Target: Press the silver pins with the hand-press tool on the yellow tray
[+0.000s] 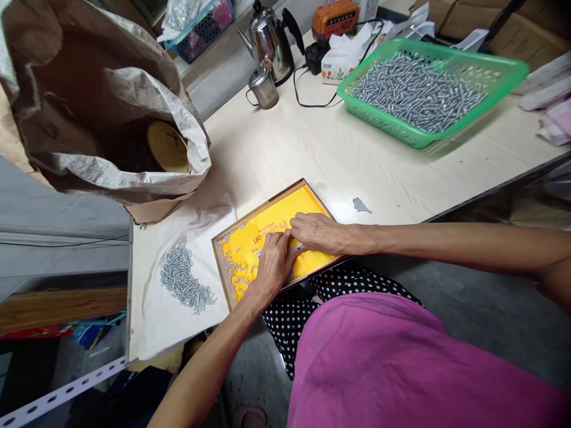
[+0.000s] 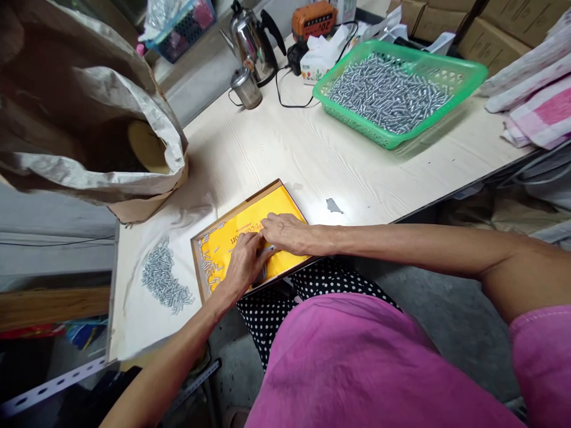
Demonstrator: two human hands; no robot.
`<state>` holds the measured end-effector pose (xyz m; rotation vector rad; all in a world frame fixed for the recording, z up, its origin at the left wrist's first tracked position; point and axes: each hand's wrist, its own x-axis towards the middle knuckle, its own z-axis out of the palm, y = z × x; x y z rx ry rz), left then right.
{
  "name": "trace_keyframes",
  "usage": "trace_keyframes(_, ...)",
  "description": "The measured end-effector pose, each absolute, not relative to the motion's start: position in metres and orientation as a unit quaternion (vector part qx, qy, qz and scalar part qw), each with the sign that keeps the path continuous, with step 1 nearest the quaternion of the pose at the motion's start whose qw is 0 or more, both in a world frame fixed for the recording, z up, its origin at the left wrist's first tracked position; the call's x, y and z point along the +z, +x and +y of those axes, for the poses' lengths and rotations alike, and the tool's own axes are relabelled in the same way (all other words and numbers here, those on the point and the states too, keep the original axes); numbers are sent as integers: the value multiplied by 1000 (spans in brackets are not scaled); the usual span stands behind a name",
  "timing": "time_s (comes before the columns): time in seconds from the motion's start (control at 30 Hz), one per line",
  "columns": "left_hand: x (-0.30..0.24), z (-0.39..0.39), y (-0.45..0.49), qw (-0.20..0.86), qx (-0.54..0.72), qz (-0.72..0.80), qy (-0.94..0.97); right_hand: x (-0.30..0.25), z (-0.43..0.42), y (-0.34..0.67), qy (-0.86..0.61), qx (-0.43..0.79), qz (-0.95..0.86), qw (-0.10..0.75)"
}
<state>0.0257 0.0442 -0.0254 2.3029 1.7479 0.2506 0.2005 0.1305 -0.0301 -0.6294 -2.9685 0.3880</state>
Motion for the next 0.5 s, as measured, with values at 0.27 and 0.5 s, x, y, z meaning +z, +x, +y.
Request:
trace_keyframes(0.27,-25,42,29,114,65,610,781,-28,132,197,-207,156,-966,-1)
trace_keyframes(0.5,-28,20,23,61,124,598,789,-49,159,201,-146,126,-975,113)
